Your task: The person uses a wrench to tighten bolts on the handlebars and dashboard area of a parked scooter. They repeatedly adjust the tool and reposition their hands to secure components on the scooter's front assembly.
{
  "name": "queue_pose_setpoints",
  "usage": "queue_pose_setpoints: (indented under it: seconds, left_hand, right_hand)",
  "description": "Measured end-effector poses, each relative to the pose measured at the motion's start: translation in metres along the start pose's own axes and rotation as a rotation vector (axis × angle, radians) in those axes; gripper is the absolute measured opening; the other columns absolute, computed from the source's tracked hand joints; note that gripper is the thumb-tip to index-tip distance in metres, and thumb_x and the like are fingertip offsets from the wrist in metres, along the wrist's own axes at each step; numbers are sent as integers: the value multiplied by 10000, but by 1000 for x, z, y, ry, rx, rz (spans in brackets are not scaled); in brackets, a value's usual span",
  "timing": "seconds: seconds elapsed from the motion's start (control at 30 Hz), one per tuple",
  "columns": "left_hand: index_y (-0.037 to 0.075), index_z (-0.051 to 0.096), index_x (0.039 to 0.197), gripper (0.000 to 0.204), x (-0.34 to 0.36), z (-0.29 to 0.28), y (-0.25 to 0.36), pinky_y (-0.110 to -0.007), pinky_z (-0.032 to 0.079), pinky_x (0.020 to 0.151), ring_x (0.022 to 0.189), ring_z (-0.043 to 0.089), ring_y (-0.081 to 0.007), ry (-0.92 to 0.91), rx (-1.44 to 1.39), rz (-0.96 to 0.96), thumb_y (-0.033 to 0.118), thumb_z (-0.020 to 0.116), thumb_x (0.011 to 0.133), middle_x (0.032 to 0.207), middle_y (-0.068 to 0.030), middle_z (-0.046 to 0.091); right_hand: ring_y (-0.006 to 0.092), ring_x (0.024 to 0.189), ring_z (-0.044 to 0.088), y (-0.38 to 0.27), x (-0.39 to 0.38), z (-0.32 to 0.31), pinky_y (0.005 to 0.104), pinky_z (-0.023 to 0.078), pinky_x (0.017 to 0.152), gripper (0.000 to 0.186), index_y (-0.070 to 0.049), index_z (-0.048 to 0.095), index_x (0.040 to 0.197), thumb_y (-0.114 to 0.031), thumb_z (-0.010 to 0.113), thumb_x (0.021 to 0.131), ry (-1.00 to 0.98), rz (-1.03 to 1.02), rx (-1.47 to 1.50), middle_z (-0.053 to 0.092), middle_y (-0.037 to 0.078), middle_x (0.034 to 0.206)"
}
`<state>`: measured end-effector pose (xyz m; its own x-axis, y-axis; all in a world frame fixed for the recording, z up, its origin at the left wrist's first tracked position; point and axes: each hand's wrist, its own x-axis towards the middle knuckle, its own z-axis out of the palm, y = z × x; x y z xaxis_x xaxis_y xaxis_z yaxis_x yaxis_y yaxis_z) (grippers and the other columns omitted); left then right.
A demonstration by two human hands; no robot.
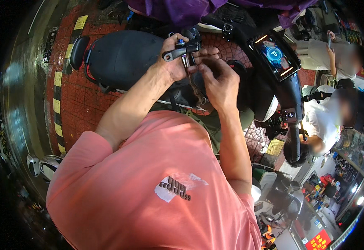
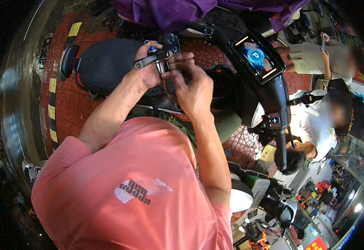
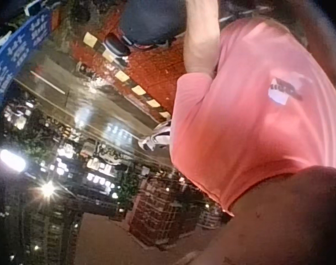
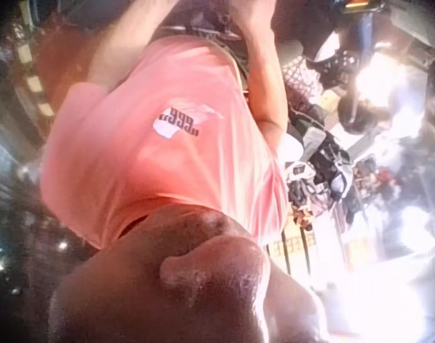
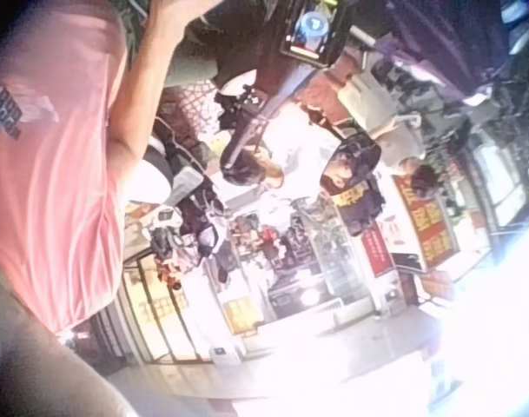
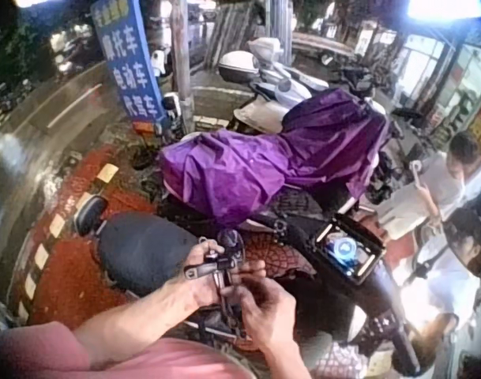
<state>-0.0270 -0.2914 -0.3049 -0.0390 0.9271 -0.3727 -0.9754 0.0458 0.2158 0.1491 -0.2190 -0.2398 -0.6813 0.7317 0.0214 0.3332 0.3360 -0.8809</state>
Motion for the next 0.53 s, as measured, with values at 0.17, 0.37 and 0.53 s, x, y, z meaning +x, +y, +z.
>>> queue_pose_setpoints:
  seconds: [0.17, 0.37, 0.53]
  left_hand:
    - [-17, 655, 1086, 426, -4, 15, -16, -501, 480, 1190, 1278, 659, -444, 184, -63, 97, 338, 502, 907, 1377, -364, 649]
    - [-34, 595, 1097, 398, -6, 12, -23, -497, 490, 1186, 1257, 676, -437, 163, -87, 153, 308, 495, 920, 1376, -390, 634]
    - [-18, 603, 1067, 402, -10, 3, -15, -412, 528, 1149, 1237, 694, -418, 86, -70, 139, 341, 494, 924, 1396, -336, 652]
  right_hand:
    - [210, 822, 767, 15, 8, 24, 338, 570, 779, 183, -14, 810, 1046, -157, 766, 941, -76, 148, -67, 804, 134, 908]
    - [108, 763, 685, 32, 13, 29, 291, 528, 692, 156, 18, 746, 962, -137, 745, 980, -193, 296, 309, 766, 54, 872]
    - [150, 781, 719, 36, 11, 32, 286, 568, 731, 88, 35, 680, 1029, -53, 675, 1017, -102, 307, 539, 781, 104, 912]
